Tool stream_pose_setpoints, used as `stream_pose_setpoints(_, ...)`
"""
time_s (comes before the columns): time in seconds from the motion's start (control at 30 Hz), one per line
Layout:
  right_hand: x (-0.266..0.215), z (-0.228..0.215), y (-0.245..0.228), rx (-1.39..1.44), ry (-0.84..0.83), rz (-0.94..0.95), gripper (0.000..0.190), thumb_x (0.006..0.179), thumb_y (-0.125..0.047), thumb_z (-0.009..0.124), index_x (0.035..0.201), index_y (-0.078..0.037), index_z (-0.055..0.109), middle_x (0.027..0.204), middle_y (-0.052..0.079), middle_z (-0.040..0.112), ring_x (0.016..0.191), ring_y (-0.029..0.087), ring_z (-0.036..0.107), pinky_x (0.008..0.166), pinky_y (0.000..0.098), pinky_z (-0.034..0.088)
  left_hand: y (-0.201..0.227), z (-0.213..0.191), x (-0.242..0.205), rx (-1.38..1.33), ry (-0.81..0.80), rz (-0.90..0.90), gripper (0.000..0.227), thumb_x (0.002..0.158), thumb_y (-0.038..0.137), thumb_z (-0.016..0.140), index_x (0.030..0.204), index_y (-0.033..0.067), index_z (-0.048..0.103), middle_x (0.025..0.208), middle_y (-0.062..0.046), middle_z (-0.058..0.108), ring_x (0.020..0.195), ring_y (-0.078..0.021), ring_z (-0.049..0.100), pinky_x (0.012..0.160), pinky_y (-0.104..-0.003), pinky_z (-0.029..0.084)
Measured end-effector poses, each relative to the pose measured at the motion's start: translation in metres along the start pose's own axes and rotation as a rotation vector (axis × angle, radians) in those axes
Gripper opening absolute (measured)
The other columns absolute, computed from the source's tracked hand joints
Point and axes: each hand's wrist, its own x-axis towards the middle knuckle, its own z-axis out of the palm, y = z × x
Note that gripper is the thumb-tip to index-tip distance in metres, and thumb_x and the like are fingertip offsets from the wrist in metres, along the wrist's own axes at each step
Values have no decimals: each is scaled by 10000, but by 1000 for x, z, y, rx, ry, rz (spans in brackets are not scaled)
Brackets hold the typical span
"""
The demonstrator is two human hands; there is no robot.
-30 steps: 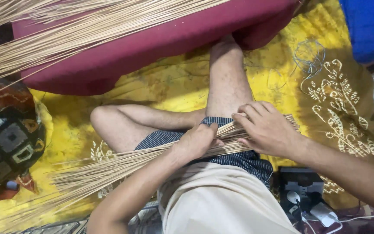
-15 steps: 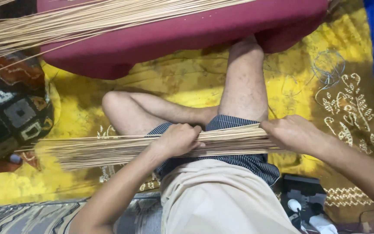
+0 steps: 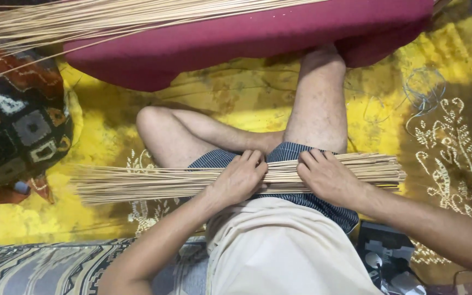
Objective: The person gathers thin wooden sticks into a bundle by hand, repeatedly adding individual sticks to the group. They then align the ends of the sticks and place the completed bundle onto a yellow cloth.
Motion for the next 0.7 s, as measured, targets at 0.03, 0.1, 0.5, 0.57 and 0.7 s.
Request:
stream_pose_setpoints(0.03,-1,-5,-1,0,-2,3,275,920,-373,588,1023,-123,535,1029,55,492,1058,314,524,814,438,442,0,2,-1,-2,0,3,360,760,251,823,1030,77,661,1081,-109,554,1072,-328,574,799,-410,543)
stream_pose_setpoints(0.1,-1,-16,-3,44,14,-10,417,957,-501,553,1104,-111,532,1089,59,500,1079,289,519,839,428,439,0,4,-3,-195,-53,-32,467,798,259,810,1088,-5,554,1133,-206,516,981,-455,645,770,-521,579)
stream_pose_setpoints(0.5,-5,-18,1,90,-151,-12,1068,635,-324,857,1508,-26,318,1314,124,466,1221,319,460,962,468,420,7,9,2,-145,-338,-159,550,698,97,762,1165,11,485,1017,-184,676,904,-416,739,757,-497,587)
stream_pose_setpoints(0.57,-3,-19,1,112,-138,-2,1055,611,-303,853,1490,-28,339,1273,110,475,1184,313,472,937,463,421,7,11,4,-137,-339,-155,510,703,97,734,1151,18,503,972,-180,699,883,-417,748,745,-501,591)
stream_pose_setpoints(0.7,3,-23,7,219,-169,33,872,607,-252,814,1390,-44,493,1153,68,519,1080,288,528,861,448,441,-3,5,8,-217,-344,-169,430,680,143,707,1076,51,566,856,-153,736,824,-385,767,711,-452,603)
